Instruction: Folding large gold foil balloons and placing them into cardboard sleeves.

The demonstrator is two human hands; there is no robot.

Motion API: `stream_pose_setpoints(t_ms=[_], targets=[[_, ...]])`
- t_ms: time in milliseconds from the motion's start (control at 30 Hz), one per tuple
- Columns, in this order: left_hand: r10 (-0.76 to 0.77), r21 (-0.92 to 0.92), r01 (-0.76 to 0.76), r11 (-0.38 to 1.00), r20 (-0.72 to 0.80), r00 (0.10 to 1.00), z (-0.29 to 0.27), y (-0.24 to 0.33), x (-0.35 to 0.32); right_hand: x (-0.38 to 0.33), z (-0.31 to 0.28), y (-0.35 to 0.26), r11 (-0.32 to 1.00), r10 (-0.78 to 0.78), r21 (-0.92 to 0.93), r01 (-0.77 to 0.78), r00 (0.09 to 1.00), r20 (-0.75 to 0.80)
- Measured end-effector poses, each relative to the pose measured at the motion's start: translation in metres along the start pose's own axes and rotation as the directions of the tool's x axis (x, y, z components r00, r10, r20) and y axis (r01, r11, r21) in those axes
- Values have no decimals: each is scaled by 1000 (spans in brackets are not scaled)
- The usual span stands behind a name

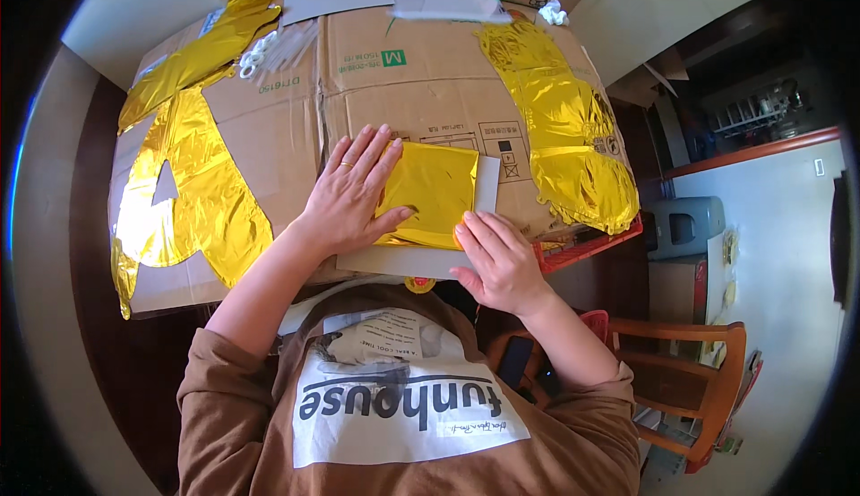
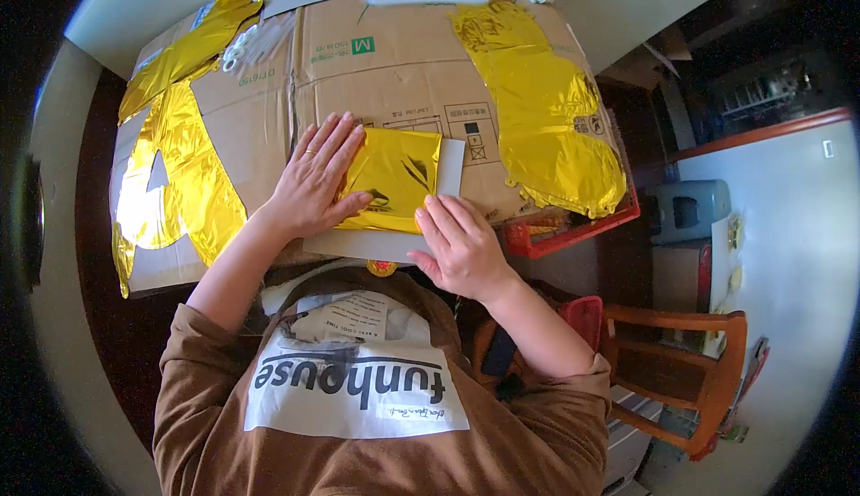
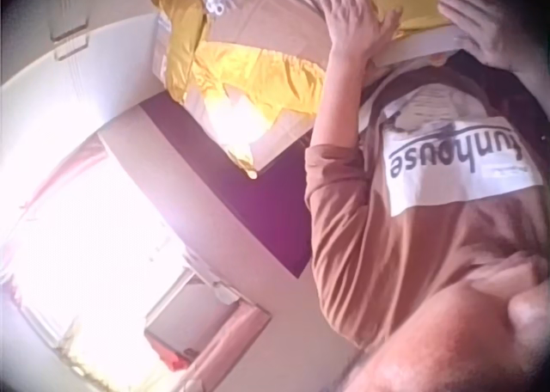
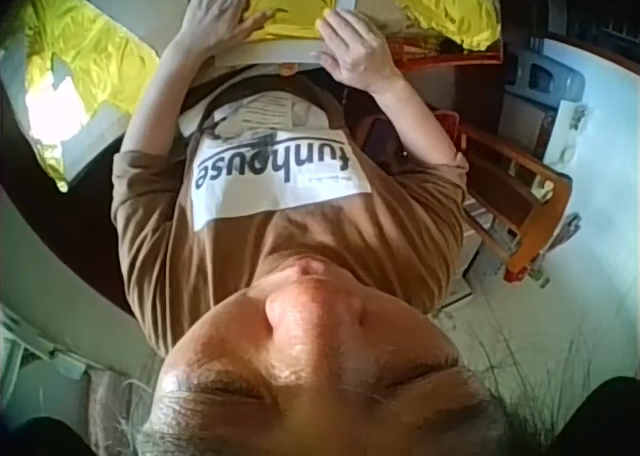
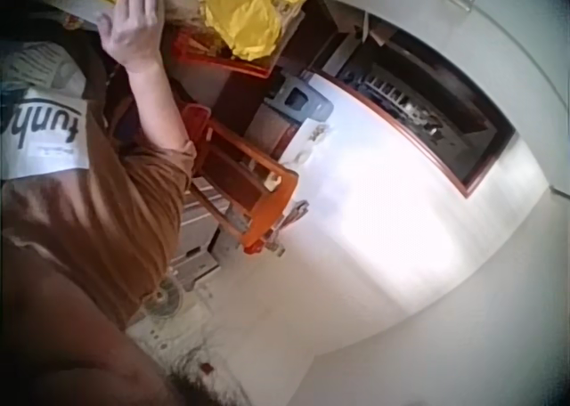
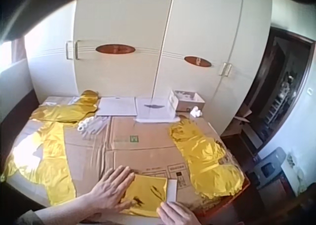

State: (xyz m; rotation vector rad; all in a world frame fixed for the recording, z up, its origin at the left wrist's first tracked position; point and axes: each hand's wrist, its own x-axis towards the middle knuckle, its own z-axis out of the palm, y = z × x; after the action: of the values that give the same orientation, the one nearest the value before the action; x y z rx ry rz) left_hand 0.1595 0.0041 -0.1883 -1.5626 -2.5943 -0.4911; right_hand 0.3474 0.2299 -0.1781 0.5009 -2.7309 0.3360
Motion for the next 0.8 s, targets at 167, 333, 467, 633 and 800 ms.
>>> stream_pose_setpoints(t_ms=[167, 333, 467, 633, 800], targets=[[-10, -25, 10, 1000, -11, 1000, -2, 1, -1, -4, -6, -14, 999, 43, -19, -42, 998, 40], [-41, -79, 40, 996, -14, 999, -31, 6, 20, -11, 5, 1, 990, -18, -138, 25, 998, 55], [41, -180, -46, 983, -31, 999, -35, 9, 59, -6, -3, 3, 995, -10, -97, 20, 994, 106], [125, 4, -125, 992, -78, 989, -4, 64, 28, -6, -2, -5, 997, 71, -46, -64, 985, 159], [42, -64, -44, 997, -31, 999, 21, 68, 9, -22, -2, -13, 989, 149, 8, -149, 989, -17]])
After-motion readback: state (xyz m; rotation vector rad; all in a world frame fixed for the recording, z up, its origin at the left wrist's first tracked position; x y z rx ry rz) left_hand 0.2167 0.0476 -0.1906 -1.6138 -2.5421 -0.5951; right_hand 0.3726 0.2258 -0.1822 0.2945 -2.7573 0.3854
